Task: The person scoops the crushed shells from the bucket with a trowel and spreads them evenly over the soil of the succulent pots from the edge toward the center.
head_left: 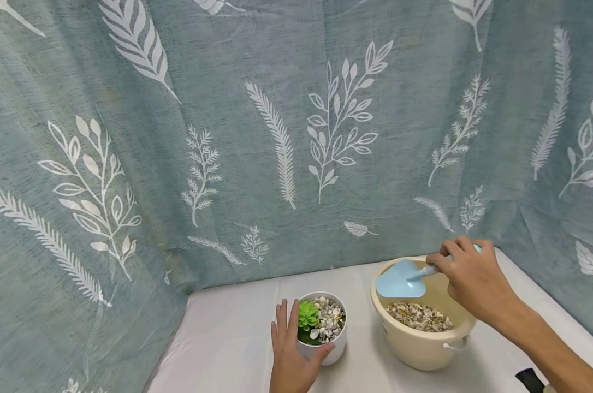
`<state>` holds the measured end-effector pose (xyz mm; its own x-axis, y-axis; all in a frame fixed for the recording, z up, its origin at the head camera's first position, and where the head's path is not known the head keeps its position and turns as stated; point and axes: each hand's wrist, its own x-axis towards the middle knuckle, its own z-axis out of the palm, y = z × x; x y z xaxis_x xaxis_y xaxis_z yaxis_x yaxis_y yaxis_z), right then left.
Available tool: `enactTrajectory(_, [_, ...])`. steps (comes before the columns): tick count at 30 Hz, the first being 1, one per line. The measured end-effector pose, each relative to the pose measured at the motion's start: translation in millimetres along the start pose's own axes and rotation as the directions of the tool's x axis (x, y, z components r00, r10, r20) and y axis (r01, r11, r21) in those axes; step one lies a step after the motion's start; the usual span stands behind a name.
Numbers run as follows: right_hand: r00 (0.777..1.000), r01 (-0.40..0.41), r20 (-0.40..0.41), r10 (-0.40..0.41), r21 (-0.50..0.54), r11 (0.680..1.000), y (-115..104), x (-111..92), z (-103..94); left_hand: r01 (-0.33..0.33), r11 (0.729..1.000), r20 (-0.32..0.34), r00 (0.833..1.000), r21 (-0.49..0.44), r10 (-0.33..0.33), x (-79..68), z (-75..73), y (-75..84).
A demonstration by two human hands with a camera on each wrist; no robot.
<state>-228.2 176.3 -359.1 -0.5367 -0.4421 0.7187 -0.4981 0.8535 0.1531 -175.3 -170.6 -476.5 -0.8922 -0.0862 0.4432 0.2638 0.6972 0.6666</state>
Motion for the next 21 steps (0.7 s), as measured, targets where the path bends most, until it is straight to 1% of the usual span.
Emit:
enactTrajectory(1, [1.000, -0.010, 0.003, 0.010, -0.012, 1.000, 4, -3, -2.3, -0.059, 0.998, -0.030, 0.998, 0.002, 0.059, 1.4, 5.9, 6.4])
enactTrajectory(2, [1.000, -0.019, 0.011, 0.019, -0.025, 0.999, 8, -5, -4.5, -0.101, 0.995, -0.048, 0.994, 0.003, 0.101, 3.1, 11.6, 13.7])
enactTrajectory(4, [0.999, -0.026, 0.031, 0.028, -0.062, 0.998, 15, -11, -7.6, -0.170, 0.986, -0.054, 0.984, -0.005, 0.169, 6.7, 22.8, 29.1])
enactTrajectory(6, [0.998, -0.013, 0.058, 0.019, -0.108, 0.994, 21, -15, -8.7, -0.211, 0.977, -0.020, 0.977, -0.014, 0.211, 10.0, 33.8, 44.2])
enactTrajectory(7, [0.997, -0.001, 0.076, 0.011, -0.133, 0.991, 23, -15, -8.1, -0.239, 0.971, -0.006, 0.971, -0.020, 0.238, 12.5, 38.7, 49.8])
enactTrajectory(10, [0.993, 0.058, 0.114, -0.034, -0.211, 0.976, 27, -15, -3.8, -0.289, 0.956, 0.066, 0.954, -0.056, 0.292, 20.3, 53.6, 64.1])
enactTrajectory(11, [0.991, 0.082, 0.119, -0.055, -0.235, 0.969, 28, -14, -1.9, -0.296, 0.953, 0.088, 0.950, -0.066, 0.301, 22.4, 59.0, 68.0])
enactTrajectory(13, [0.987, 0.132, 0.129, -0.100, -0.274, 0.953, 29, -13, 2.9, -0.295, 0.951, 0.127, 0.944, -0.090, 0.305, 25.1, 68.9, 74.9])
enactTrajectory(14, [0.984, 0.159, 0.129, -0.126, -0.293, 0.943, 29, -12, 5.9, -0.281, 0.954, 0.152, 0.944, -0.100, 0.294, 25.8, 73.2, 78.1])
enactTrajectory(16, [0.974, 0.215, 0.137, -0.179, -0.326, 0.920, 29, -10, 13.0, -0.239, 0.964, 0.203, 0.944, -0.117, 0.259, 25.6, 79.6, 84.0])
enactTrajectory(18, [0.960, 0.270, 0.170, -0.221, -0.362, 0.892, 27, -9, 20.9, -0.193, 0.974, 0.245, 0.945, -0.120, 0.217, 24.3, 84.7, 88.3])
enactTrajectory(19, [0.953, 0.293, 0.190, -0.236, -0.379, 0.878, 27, -8, 24.9, -0.166, 0.979, 0.265, 0.945, -0.121, 0.193, 23.7, 86.6, 90.3])
enactTrajectory(21, [0.939, 0.329, 0.237, -0.249, -0.411, 0.850, 25, -9, 32.1, -0.135, 0.984, 0.288, 0.943, -0.117, 0.164, 22.8, 90.0, 93.9])
